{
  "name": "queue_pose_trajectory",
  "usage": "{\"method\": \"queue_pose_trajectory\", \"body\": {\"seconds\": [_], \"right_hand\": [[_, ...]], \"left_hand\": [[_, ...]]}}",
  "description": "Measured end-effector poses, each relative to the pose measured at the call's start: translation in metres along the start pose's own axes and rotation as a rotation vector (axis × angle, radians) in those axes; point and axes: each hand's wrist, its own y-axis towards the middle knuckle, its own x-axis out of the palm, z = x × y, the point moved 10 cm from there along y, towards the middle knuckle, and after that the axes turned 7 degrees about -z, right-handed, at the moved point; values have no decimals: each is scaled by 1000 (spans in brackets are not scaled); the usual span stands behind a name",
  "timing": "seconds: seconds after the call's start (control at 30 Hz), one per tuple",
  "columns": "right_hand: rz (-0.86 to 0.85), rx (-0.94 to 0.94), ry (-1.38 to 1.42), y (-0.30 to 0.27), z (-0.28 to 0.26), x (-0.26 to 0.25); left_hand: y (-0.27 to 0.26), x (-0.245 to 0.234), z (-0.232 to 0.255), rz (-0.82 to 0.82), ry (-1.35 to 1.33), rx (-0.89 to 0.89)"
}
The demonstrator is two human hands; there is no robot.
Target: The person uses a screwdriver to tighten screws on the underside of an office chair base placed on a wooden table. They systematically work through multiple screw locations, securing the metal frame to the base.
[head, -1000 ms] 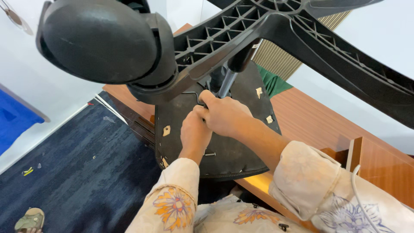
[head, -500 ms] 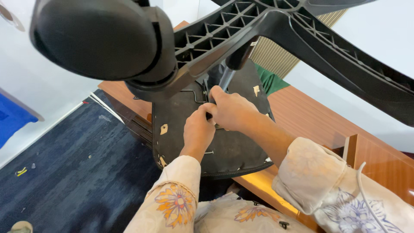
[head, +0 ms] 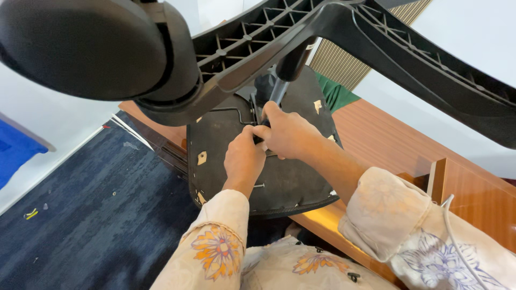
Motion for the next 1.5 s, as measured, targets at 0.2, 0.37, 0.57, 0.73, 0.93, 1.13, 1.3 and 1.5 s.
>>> {"method": "queue_pose_trajectory", "body": {"seconds": [0.2, 0.37, 0.57, 0.73, 0.93, 1.13, 1.3, 1.5], "right_hand": [[118, -338, -124, 2, -26, -5], [-35, 34, -23, 1, -6, 2], [34, -195, -71, 5, -25, 2], [15, -458, -13, 10, -42, 6], [-25, -90, -48, 9, -30, 2], [37, -243, -156, 13, -44, -1], [-81, -319, -96, 25, -33, 9], [3, -282, -223, 16, -35, -3]], "left_hand": [[1, -4, 6, 12, -27, 68], [1, -13, 10, 4, 57, 29], [0, -13, 8, 60, 100, 44], [2, -4, 3, 15, -21, 151], [7, -4, -6, -16, 13, 131], [7, -14, 3, 44, 105, 118], [8, -8, 9, -13, 33, 160], [18, 2, -1, -5, 92, 105]]}}
